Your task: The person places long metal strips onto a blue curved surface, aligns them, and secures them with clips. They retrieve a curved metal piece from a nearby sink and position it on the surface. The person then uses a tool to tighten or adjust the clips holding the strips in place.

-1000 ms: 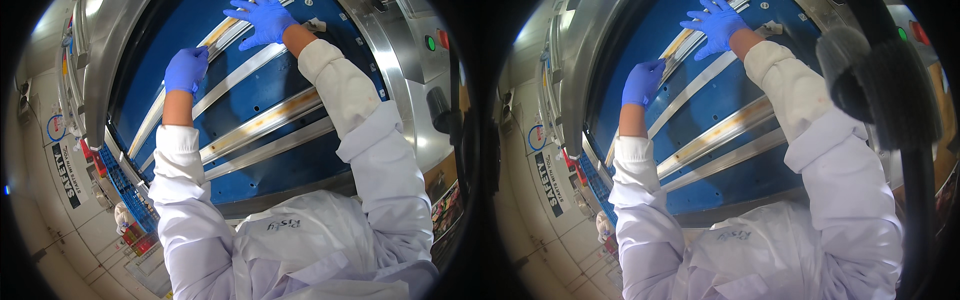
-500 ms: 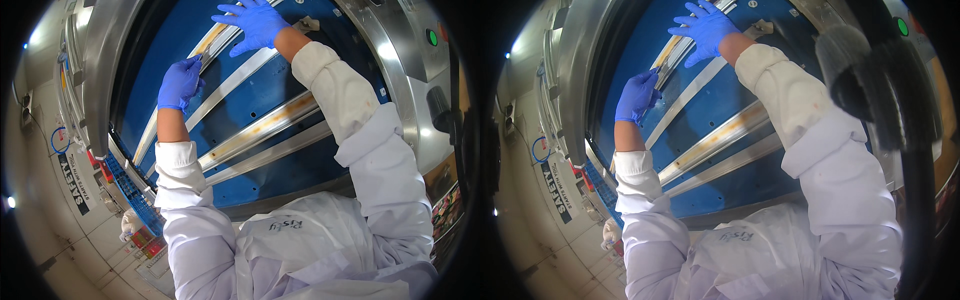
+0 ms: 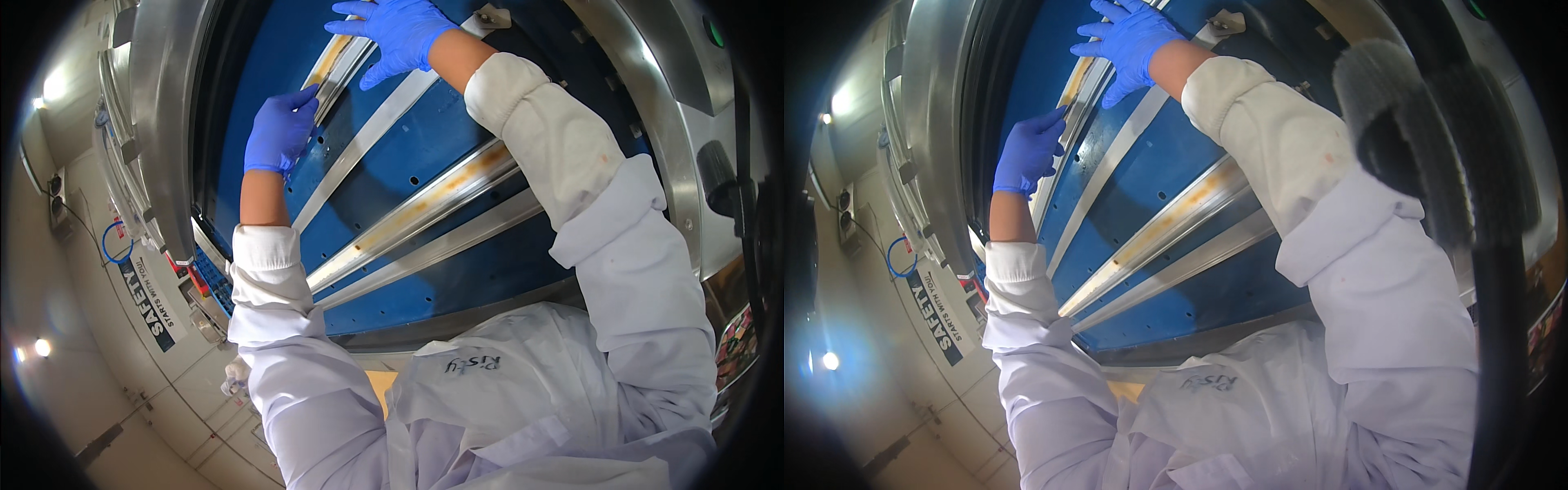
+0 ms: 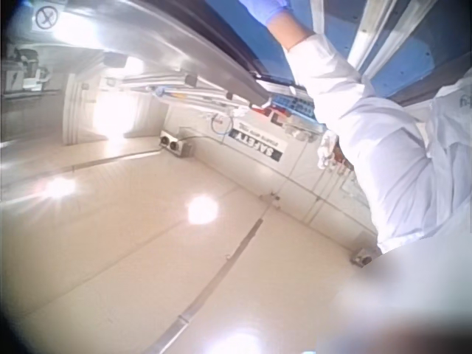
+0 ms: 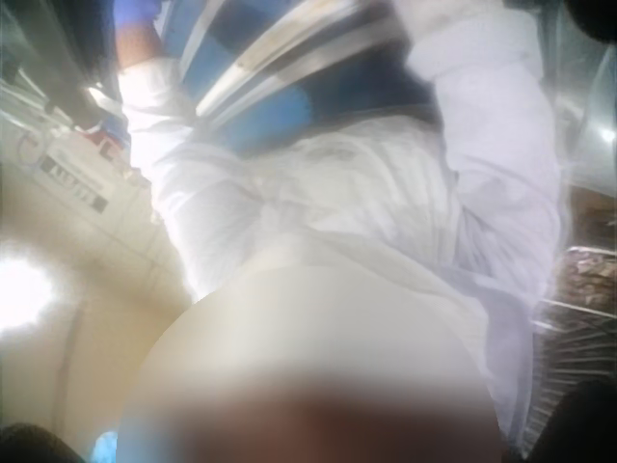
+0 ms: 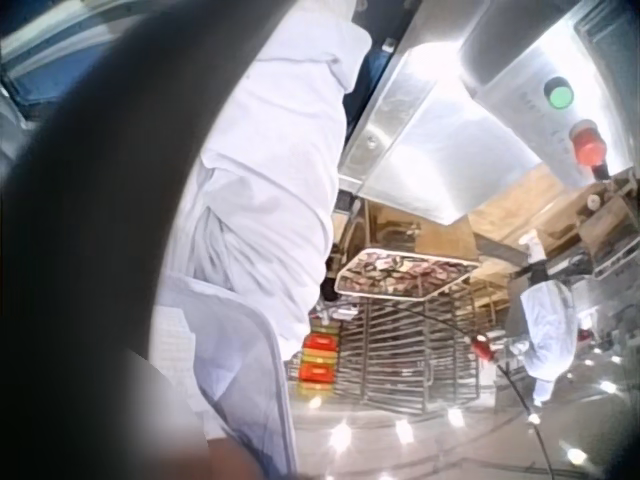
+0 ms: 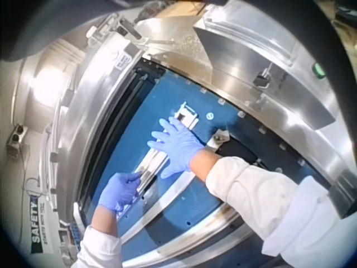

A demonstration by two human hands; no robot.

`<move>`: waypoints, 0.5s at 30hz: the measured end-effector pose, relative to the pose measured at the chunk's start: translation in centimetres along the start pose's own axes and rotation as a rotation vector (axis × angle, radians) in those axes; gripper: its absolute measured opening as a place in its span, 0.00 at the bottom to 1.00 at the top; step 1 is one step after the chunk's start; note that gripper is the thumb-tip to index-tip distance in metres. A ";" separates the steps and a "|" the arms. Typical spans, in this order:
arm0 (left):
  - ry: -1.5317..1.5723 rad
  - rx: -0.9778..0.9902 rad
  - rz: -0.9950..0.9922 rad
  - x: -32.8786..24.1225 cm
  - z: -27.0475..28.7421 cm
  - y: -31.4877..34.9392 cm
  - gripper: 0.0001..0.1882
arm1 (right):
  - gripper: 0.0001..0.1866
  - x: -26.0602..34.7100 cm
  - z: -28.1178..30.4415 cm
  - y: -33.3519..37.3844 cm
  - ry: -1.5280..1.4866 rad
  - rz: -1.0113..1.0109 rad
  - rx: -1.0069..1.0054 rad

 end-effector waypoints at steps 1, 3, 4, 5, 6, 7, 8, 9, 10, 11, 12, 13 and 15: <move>-0.016 -0.010 0.011 -0.1 -0.1 -0.1 0.16 | 0.50 0.1 0.1 0.1 0.003 -0.002 0.010; -0.178 -0.091 -0.117 -0.6 0.0 -0.7 0.16 | 0.49 0.3 0.0 0.0 0.017 0.001 -0.004; -0.258 -0.132 -0.179 -0.7 -0.1 -0.7 0.17 | 0.48 0.4 -0.1 0.0 0.026 0.010 -0.022; -0.301 -0.190 -0.187 -1.1 -0.3 -0.4 0.17 | 0.47 0.4 0.2 0.1 0.044 0.012 -0.036; -0.342 -0.249 -0.194 -1.5 -0.7 0.1 0.17 | 0.46 0.5 0.2 0.1 0.051 0.020 -0.006; -0.383 -0.308 -0.200 -1.7 -0.9 0.6 0.17 | 0.44 0.6 0.1 0.2 0.059 0.029 0.024; -0.353 -0.299 -0.189 -1.4 -1.0 0.7 0.17 | 0.42 1.0 0.5 0.3 0.068 0.042 0.049; -0.322 -0.290 -0.179 -0.9 -1.1 0.8 0.17 | 0.40 1.3 0.8 0.3 0.061 0.046 0.035; -0.292 -0.280 -0.169 -0.3 -1.2 0.8 0.17 | 0.38 1.6 0.9 0.6 0.054 0.051 0.021; -0.272 -0.259 -0.165 0.2 -1.0 0.5 0.17 | 0.36 1.8 1.2 0.6 0.049 0.057 0.003; -0.284 -0.253 -0.170 0.7 -0.6 0.5 0.17 | 0.36 1.8 1.2 0.5 0.044 0.053 0.016; -0.296 -0.246 -0.175 1.2 -0.2 0.8 0.17 | 0.35 1.8 1.2 0.4 0.039 0.049 0.028; -0.311 -0.248 -0.216 2.9 0.2 1.0 0.17 | 0.35 1.7 1.1 0.2 0.019 0.044 0.065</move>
Point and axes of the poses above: each hand's wrist, its own y-axis away from the middle knuckle, its own z-axis out of the back of the hand, x = y × z, the point moved 8 cm from there along -y, towards the middle knuckle
